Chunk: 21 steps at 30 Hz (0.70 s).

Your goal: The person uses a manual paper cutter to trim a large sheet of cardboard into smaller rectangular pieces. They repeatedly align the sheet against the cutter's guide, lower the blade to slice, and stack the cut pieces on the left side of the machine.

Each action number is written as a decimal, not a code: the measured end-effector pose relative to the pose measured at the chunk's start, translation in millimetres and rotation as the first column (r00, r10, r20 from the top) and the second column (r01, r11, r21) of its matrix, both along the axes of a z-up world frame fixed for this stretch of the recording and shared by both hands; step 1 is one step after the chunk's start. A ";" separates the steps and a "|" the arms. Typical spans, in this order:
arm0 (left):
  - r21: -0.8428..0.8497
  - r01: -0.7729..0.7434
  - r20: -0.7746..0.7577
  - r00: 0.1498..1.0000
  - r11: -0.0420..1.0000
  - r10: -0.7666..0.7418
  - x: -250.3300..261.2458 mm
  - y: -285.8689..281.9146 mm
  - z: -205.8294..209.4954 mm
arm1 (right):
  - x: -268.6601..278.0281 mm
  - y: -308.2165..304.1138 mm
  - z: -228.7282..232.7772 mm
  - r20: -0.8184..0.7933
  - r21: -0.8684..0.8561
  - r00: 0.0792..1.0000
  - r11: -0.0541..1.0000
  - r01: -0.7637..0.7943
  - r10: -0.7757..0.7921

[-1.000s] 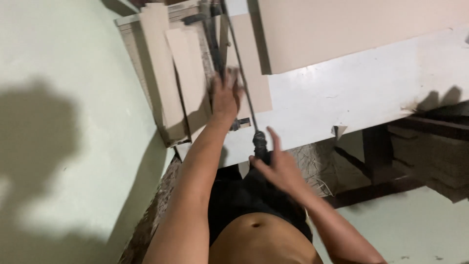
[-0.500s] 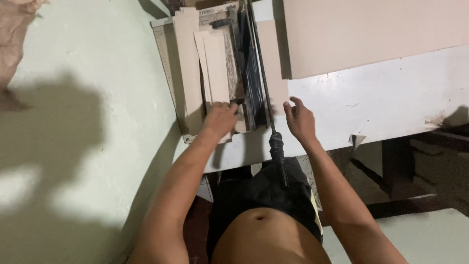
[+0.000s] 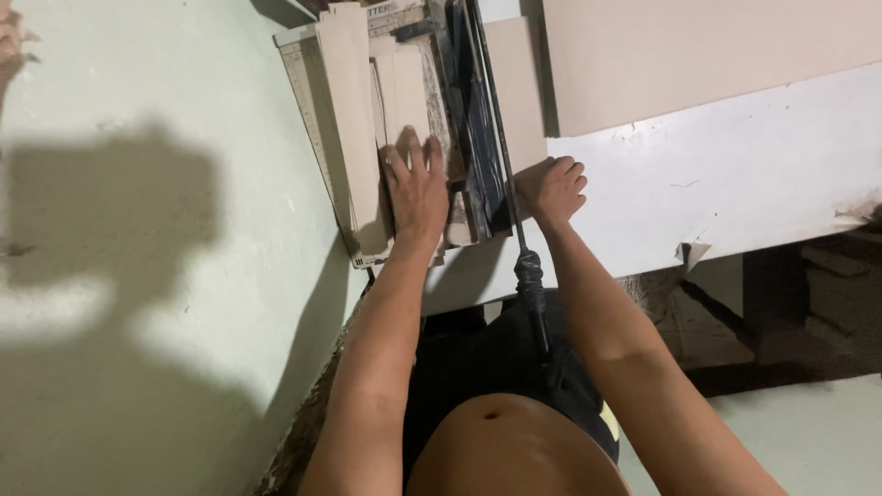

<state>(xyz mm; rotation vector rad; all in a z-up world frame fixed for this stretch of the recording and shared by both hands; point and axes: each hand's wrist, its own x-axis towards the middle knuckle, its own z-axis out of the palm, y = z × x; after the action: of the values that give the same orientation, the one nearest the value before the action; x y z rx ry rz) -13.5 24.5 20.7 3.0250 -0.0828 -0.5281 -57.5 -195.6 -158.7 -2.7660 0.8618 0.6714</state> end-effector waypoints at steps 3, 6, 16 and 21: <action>-0.049 0.025 -0.008 1.000 0.999 -0.025 0.3 2.5 -0.5 | 6.7 0.8 34.2 -0.052 0.048 0.997 0.998 -0.051 0.053; -0.037 -0.052 -0.009 0.999 0.998 0.052 -2.4 8.6 -18.7 | 10.3 -5.2 70.7 0.134 0.553 0.978 0.831 0.058 -0.157; -0.104 -0.027 -0.085 0.996 0.994 0.018 -5.6 3.0 7.7 | -41.2 -7.1 140.5 0.306 0.823 0.900 0.561 -0.086 -0.311; -0.255 0.033 -0.138 0.988 0.966 -0.070 -7.4 -18.0 -13.9 | -31.7 10.9 83.1 0.391 0.717 0.878 0.690 -0.103 -0.275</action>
<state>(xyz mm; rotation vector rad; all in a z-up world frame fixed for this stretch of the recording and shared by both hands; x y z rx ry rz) -20.9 6.6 6.8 2.7340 -0.2050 -0.6850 -89.1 -184.7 -75.6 -1.9910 0.4631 0.2024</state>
